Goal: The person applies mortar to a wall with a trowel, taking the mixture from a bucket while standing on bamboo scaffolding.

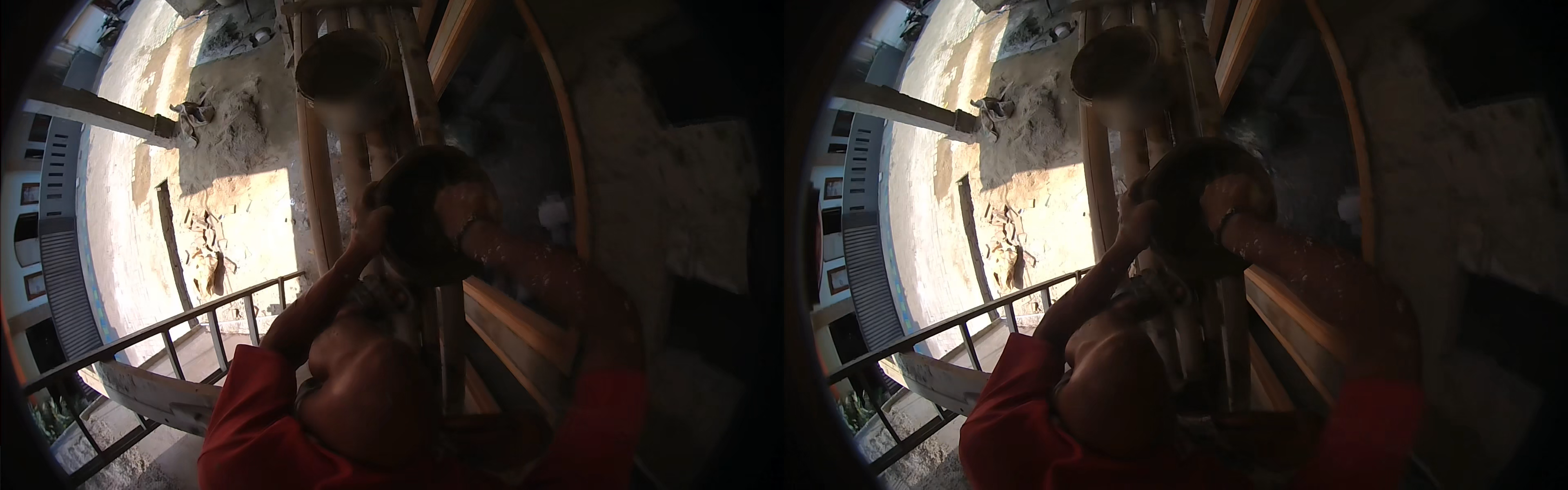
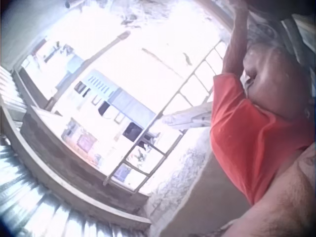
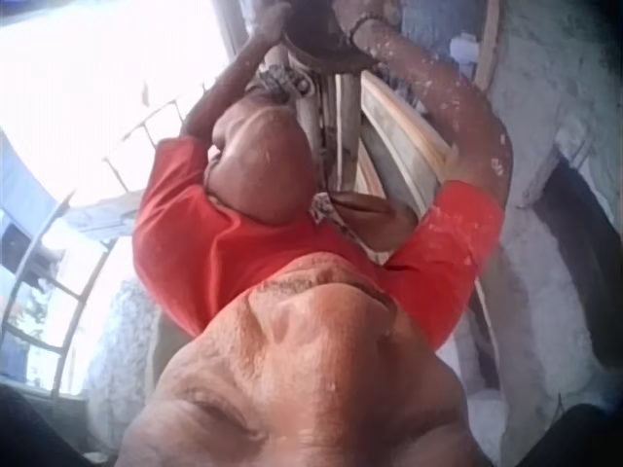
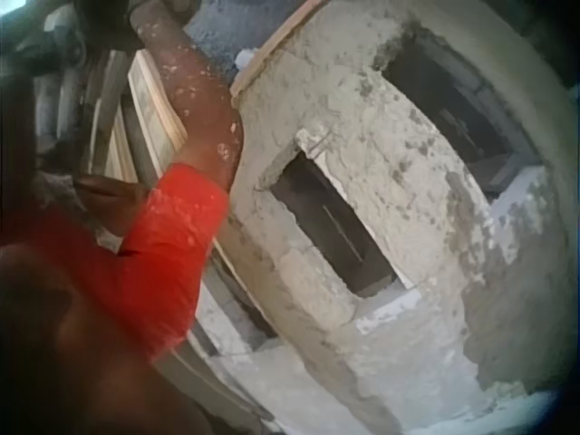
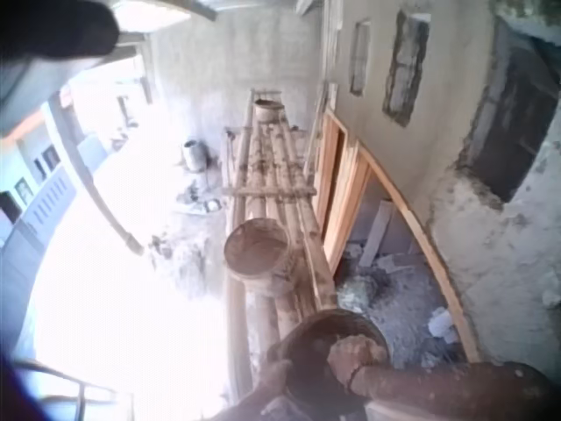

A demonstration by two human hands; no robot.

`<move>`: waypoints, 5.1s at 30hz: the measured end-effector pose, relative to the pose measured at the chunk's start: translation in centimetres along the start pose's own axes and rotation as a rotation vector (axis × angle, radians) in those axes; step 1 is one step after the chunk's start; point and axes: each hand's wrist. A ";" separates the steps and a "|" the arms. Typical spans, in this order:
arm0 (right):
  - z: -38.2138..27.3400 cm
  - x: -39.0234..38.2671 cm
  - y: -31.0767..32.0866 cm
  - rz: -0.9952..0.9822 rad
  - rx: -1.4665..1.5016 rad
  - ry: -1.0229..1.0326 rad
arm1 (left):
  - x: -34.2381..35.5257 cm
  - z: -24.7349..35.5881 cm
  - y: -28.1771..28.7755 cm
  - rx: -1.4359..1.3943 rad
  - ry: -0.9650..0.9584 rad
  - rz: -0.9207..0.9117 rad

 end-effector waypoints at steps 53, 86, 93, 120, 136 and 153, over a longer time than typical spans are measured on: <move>4.1 -3.9 -1.2 0.124 0.470 0.024 | 0.1 0.2 -0.1 -0.053 0.134 -0.007; 0.0 -0.5 -9.8 0.181 0.516 0.134 | 0.5 -1.1 0.2 0.007 -0.017 -0.049; -0.4 -6.0 -2.8 -0.189 0.410 0.309 | 0.1 -0.8 -0.3 0.002 0.018 0.027; 2.8 -4.5 -1.1 -0.361 0.390 0.393 | 0.0 -0.4 -1.1 -0.056 -0.015 0.012; 2.6 -2.8 -4.7 0.104 0.640 0.115 | 0.0 -0.7 -0.2 -0.005 -0.025 -0.043; 7.8 -4.7 -1.7 0.122 0.322 0.202 | -0.2 1.8 0.1 -0.057 0.078 -0.199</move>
Point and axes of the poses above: each hand's wrist, its own x-axis towards the middle knuckle, its own y-axis out of the back of the hand, z = x × y, and after that the axes turned 13 degrees about -z, right-handed
